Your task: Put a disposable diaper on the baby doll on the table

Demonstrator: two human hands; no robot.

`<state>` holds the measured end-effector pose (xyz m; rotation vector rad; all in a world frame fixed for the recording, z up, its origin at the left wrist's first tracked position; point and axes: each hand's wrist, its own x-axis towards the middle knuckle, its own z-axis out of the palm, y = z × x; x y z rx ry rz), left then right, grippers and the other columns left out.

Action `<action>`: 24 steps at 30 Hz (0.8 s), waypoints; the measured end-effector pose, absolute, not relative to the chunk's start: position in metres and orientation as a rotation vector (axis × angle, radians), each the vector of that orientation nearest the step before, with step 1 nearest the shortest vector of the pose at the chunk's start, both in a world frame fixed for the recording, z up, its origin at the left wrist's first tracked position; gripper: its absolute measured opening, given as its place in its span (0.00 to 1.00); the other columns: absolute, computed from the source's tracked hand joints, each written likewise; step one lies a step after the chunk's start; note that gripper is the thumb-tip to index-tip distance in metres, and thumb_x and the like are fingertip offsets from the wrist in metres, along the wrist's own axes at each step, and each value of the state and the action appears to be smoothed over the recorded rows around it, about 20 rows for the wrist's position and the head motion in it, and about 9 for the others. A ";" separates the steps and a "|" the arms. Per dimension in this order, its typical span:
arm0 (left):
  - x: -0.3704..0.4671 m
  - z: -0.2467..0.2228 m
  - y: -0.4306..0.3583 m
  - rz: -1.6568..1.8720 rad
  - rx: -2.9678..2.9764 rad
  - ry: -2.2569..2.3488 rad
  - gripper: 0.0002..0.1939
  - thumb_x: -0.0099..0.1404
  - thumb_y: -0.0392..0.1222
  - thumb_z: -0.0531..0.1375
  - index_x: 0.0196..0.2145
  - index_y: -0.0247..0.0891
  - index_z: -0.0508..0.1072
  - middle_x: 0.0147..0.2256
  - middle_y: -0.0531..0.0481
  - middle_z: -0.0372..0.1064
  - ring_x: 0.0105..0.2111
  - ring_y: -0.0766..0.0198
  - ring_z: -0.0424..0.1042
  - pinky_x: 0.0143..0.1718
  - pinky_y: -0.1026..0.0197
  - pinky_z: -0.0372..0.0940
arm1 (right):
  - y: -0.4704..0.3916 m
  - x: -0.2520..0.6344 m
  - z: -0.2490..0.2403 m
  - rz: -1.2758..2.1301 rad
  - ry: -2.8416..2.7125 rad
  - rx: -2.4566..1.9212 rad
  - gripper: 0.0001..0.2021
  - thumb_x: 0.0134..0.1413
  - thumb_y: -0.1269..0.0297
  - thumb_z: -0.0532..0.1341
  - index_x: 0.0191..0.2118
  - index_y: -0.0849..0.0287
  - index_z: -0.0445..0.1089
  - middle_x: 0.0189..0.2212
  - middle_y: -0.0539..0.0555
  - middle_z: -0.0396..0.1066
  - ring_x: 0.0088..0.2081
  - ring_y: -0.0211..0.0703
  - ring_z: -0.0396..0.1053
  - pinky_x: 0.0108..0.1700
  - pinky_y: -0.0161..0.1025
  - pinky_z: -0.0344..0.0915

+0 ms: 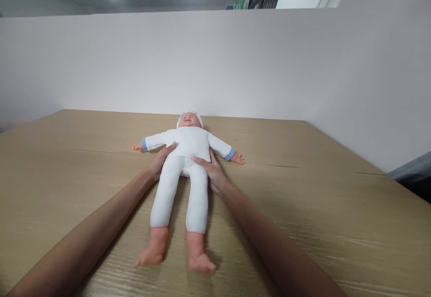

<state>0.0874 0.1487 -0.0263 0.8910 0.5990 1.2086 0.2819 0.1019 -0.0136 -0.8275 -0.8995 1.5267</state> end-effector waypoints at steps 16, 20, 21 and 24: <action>0.074 -0.026 0.084 1.239 1.093 0.681 0.43 0.69 0.46 0.74 0.75 0.49 0.62 0.74 0.45 0.60 0.74 0.40 0.59 0.75 0.40 0.60 | 0.106 0.283 -0.019 1.531 -0.907 -0.808 0.40 0.49 0.57 0.79 0.67 0.49 0.68 0.61 0.55 0.79 0.59 0.56 0.79 0.59 0.48 0.79; 0.074 -0.030 0.077 1.242 1.201 0.742 0.46 0.72 0.49 0.72 0.78 0.48 0.55 0.77 0.46 0.55 0.76 0.40 0.54 0.77 0.42 0.57 | 0.106 0.284 -0.023 1.463 -0.918 -0.842 0.38 0.50 0.53 0.78 0.66 0.50 0.70 0.62 0.55 0.78 0.58 0.56 0.80 0.60 0.49 0.79; 0.073 -0.032 0.078 1.246 1.226 0.757 0.48 0.72 0.50 0.71 0.79 0.47 0.52 0.77 0.45 0.53 0.77 0.39 0.53 0.77 0.42 0.56 | 0.106 0.283 -0.024 1.426 -0.931 -0.862 0.36 0.51 0.51 0.77 0.65 0.49 0.71 0.62 0.55 0.78 0.59 0.56 0.79 0.62 0.49 0.78; 0.071 -0.039 0.082 1.248 1.294 0.833 0.54 0.72 0.56 0.70 0.82 0.44 0.44 0.80 0.44 0.43 0.79 0.37 0.45 0.79 0.45 0.52 | 0.102 0.281 -0.021 1.214 -0.981 -1.041 0.29 0.55 0.51 0.72 0.62 0.51 0.73 0.65 0.57 0.75 0.65 0.57 0.75 0.68 0.53 0.73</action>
